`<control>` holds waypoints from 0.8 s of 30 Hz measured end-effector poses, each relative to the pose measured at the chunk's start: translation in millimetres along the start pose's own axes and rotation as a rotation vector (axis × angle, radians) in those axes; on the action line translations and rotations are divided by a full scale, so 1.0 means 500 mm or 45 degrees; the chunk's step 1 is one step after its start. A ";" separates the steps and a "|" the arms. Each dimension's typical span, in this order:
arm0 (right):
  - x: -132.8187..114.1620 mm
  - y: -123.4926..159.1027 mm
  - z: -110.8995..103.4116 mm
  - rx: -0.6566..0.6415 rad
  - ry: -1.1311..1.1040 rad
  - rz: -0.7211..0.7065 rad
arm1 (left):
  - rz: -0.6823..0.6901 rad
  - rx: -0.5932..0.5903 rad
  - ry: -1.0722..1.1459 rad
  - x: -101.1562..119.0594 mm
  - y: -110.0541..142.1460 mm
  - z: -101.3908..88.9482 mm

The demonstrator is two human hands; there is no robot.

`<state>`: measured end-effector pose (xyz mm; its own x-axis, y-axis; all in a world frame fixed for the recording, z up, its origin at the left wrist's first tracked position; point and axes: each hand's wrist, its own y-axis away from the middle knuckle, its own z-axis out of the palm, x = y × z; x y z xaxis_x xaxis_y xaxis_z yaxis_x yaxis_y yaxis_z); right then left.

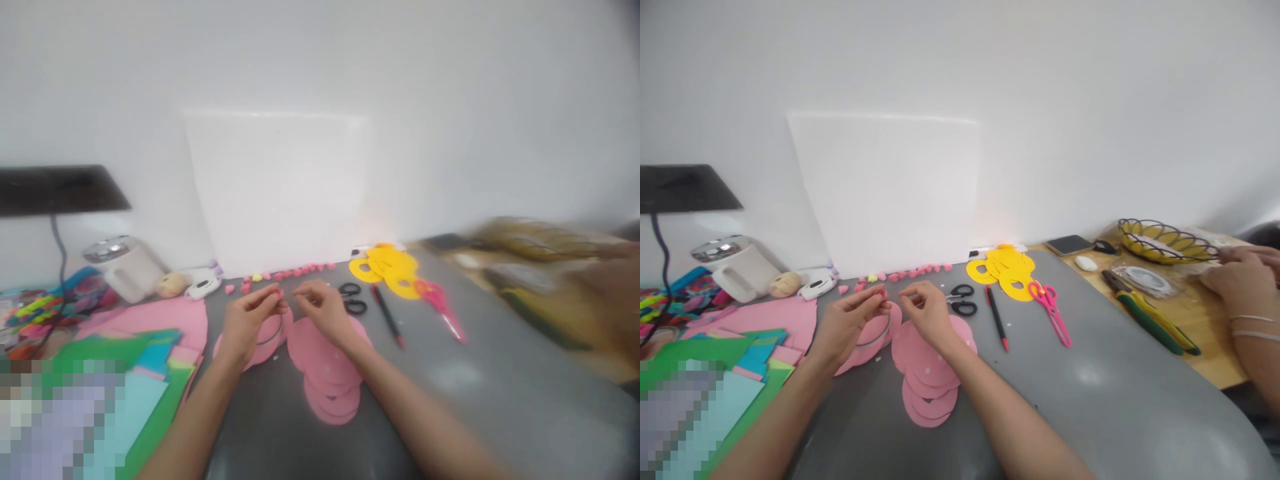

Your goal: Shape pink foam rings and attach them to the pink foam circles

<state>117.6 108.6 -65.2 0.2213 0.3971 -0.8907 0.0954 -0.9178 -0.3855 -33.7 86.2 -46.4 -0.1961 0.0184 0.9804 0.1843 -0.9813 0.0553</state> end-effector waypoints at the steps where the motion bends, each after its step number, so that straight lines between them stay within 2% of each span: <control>1: 0.005 0.000 0.001 -0.002 0.021 -0.006 | -0.008 0.006 0.018 0.002 0.000 0.000; 7: 0.021 0.001 0.002 -0.038 0.133 -0.105 | 0.003 0.032 0.046 0.006 0.000 -0.001; 10: 0.014 0.006 0.003 -0.144 0.197 -0.151 | 0.056 0.048 -0.043 0.009 -0.001 -0.005; 13: 0.011 0.007 0.001 -0.239 0.392 -0.158 | 0.133 0.071 -0.327 0.016 0.000 -0.009; 16: 0.018 0.002 -0.004 -0.186 0.595 -0.136 | 0.259 0.093 -0.786 0.017 0.003 -0.011; 18: 0.020 0.000 -0.006 -0.196 0.580 -0.147 | 0.379 0.066 -1.008 0.012 0.003 -0.011; 21: 0.014 0.005 -0.004 -0.345 0.537 -0.229 | 0.521 0.015 -1.156 0.002 0.002 -0.013; 24: 0.003 0.013 0.001 -0.461 0.597 -0.250 | 0.534 -0.002 -1.178 -0.003 0.001 -0.013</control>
<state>118.0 103.1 -69.3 0.5609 0.5916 -0.5792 0.4823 -0.8021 -0.3521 -39.5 84.5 -49.1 0.7066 -0.1867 0.6825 0.0660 -0.9430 -0.3263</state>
